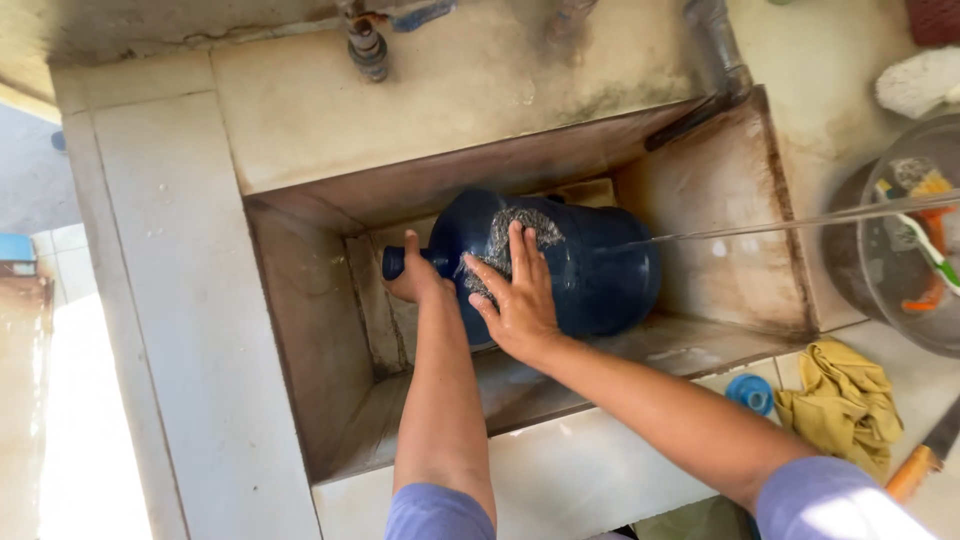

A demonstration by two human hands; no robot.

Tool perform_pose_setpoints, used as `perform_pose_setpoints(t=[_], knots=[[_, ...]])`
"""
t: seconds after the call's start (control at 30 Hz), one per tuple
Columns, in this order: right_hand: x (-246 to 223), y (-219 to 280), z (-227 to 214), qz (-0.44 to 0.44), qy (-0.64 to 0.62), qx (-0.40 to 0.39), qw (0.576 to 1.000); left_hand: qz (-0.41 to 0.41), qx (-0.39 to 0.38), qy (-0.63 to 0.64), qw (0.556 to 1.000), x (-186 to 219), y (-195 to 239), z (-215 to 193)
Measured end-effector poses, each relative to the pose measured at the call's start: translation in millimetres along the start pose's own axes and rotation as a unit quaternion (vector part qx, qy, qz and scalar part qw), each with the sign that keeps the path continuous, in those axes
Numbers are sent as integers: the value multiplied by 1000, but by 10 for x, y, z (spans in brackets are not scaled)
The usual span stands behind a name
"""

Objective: Washing large plastic water bottles and preparing them with caps.

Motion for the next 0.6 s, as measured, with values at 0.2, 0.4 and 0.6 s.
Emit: perform_pose_setpoints(t=[0.2,0.4,0.6], knots=[[1375,-613,710,327,-3,-313,891,-74,-302,29,950,144,-212,43],[2319,661,770,157,92,-174,968,-67,-109,80,989,412,-177,25],[1954,-5,847,208,34,-342,916,-106,-203,55,972,118,-713,-315]])
Point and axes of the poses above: each hand's wrist, its own y-axis away from the middle knuckle, its own z-axis out of the palm, x = y × z, the point moved 6 cm from there along -y, towards the middle knuckle, and after that the axes turned 1 degree about -x, right-handed, at the moved point
